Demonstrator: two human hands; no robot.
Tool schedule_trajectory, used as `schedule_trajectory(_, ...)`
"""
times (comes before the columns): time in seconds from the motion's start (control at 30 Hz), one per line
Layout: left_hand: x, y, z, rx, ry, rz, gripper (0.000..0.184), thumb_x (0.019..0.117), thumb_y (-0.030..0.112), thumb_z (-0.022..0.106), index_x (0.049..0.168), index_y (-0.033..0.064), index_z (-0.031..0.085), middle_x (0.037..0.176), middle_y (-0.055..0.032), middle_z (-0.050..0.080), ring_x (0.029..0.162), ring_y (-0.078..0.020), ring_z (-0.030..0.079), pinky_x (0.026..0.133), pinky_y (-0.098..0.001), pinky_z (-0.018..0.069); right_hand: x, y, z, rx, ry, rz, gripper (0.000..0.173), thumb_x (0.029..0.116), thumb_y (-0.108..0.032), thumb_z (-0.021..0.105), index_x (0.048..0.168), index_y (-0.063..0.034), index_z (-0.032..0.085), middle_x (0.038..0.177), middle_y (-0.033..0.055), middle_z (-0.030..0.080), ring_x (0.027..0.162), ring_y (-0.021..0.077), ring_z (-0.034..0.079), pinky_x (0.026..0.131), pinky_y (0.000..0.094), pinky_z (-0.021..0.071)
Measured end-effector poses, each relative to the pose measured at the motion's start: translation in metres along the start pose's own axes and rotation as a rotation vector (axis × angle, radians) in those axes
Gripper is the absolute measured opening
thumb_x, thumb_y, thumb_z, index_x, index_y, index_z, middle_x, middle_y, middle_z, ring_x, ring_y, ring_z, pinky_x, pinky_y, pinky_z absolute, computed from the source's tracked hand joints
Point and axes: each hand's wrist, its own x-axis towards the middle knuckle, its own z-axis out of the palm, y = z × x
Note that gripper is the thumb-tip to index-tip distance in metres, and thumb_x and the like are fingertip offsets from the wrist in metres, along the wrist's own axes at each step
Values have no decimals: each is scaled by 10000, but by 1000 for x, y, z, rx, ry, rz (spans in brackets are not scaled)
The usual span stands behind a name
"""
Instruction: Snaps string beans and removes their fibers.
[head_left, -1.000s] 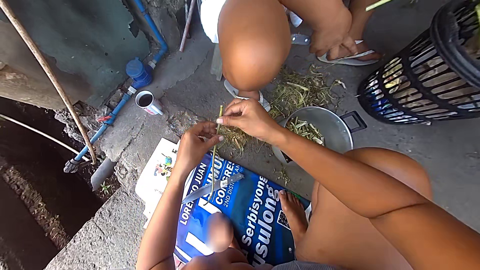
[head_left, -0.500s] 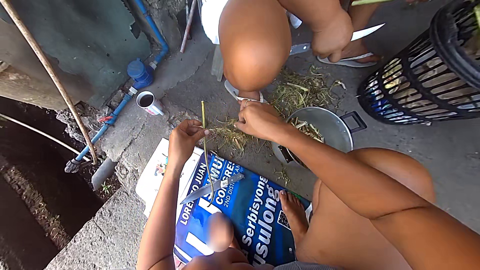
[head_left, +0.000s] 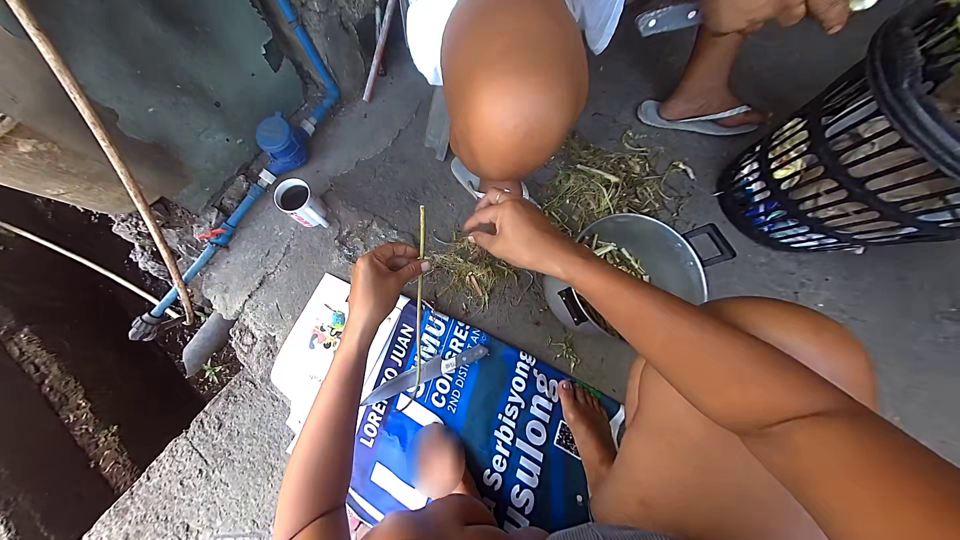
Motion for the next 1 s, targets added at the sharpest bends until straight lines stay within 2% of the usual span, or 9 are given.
schedule_trajectory(0.07,2,-2,3,9,-15,-3,196,884,151,818,1035,55,740,868,-20,757,730,-68,698,714,-292,586,-6,-7,7,-56,137,-262,187,948,-81,671,1088,-73,794,1107,174,681,1064,344,644,922,510,532)
schedule_trajectory(0.13,2,-2,7,28,-32,-7,175,899,157,805,1039,64,757,880,-25,761,746,-82,704,737,-319,592,-8,-11,16,-134,258,-487,161,936,-56,670,1038,-49,795,992,163,681,958,351,650,826,484,552)
schedule_trajectory(0.27,-1,2,15,134,-43,20,119,922,167,782,1020,99,781,894,-10,767,768,-97,711,758,-360,590,-14,-12,32,-328,220,-670,143,910,22,647,998,1,757,942,163,658,898,340,642,782,435,562)
schedule_trajectory(0.4,-6,9,20,252,-41,79,105,931,162,770,1018,108,791,941,-26,778,839,-144,736,812,-420,591,-18,-16,36,-464,146,-630,86,886,67,647,923,41,719,984,199,663,927,359,653,816,436,564)
schedule_trajectory(0.6,-9,15,25,377,-43,165,114,952,140,729,1035,97,795,990,-70,770,901,-222,739,844,-482,580,-18,-18,33,-463,48,-546,47,885,62,664,894,49,708,1004,213,662,976,377,653,851,449,561)
schedule_trajectory(0.73,-9,9,31,394,9,285,124,958,128,709,1036,95,799,987,-92,761,879,-241,734,805,-475,584,-14,-12,35,-398,40,-512,56,900,12,661,892,40,709,983,205,649,952,377,646,815,447,563)
schedule_trajectory(0.87,-10,9,31,374,105,371,121,947,111,709,1018,76,801,958,-95,754,830,-227,719,759,-431,580,-12,-11,34,-190,66,-402,92,928,-26,664,960,10,742,995,177,650,977,349,644,858,453,553)
schedule_trajectory(0.93,-10,8,30,343,162,398,121,947,124,710,1010,75,800,968,-87,755,828,-202,719,751,-393,585,-12,-13,33,-11,111,-331,102,936,-28,659,971,-4,751,1012,162,651,930,296,649,831,428,555)
schedule_trajectory(1.0,-11,9,28,302,215,417,121,944,129,713,1005,72,801,977,-84,758,821,-174,718,746,-353,586,-13,-19,31,166,138,-233,86,950,-32,671,980,-15,750,1023,136,648,831,206,638,755,350,559)
